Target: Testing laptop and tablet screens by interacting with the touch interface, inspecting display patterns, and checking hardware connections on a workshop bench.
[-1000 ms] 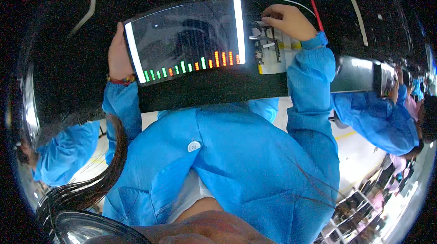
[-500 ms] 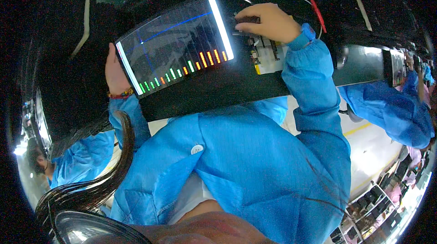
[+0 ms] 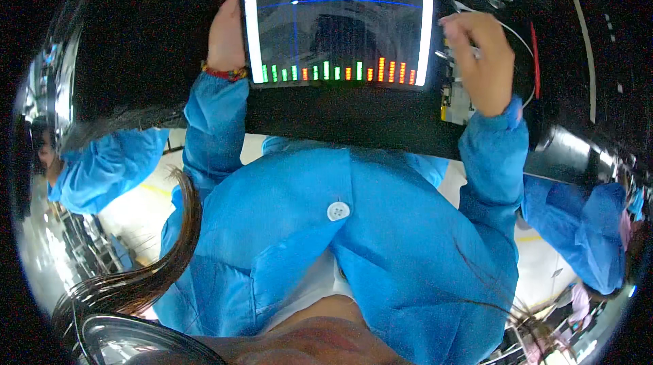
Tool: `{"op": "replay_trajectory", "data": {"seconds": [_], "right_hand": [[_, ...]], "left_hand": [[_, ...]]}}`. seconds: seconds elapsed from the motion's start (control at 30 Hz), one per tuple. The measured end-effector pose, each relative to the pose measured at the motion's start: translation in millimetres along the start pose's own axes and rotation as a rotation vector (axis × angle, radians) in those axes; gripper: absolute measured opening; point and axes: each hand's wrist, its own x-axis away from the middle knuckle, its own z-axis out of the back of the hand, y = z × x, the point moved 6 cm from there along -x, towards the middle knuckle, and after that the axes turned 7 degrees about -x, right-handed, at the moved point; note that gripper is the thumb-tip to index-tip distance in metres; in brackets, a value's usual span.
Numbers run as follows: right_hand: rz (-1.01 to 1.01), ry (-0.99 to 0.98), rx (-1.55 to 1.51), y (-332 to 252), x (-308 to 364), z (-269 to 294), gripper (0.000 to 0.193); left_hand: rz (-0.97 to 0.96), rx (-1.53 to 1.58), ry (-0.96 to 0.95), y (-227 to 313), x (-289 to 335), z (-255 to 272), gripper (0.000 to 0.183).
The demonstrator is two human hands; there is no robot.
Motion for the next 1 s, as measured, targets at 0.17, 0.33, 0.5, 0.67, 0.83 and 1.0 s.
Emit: {"op": "replay_trajectory", "data": {"seconds": [0.17,0.33,0.5,0.67,0.83,1.0], "right_hand": [[0.432,-0.306,0.327,-91.5,13.6,-67.8,0.012],[0.348,-0.295,0.13,-103.8,6.3,-63.6,0.01],[-0.3,-0.081,-0.023,13.9,-10.0,16.3,0.023],[-0.476,-0.357,0.192,109.0,11.8,42.0,0.024],[-0.378,-0.441,0.162,113.6,12.6,29.0,0.021],[-0.469,-0.515,0.207,122.2,6.0,29.3,0.016]], "left_hand": [[-0.058,-0.135,0.243,2.9,4.9,-19.9,0.04],[-0.048,-0.096,0.268,-2.9,1.5,-17.3,0.039],[-0.009,-0.048,0.2,-5.0,-0.3,-16.1,0.038],[-0.031,-0.138,0.237,-4.0,-2.9,-8.6,0.035],[-0.007,-0.135,0.255,-1.1,1.9,-23.2,0.039],[-0.034,-0.185,0.283,0.8,1.5,-24.2,0.042]]}}
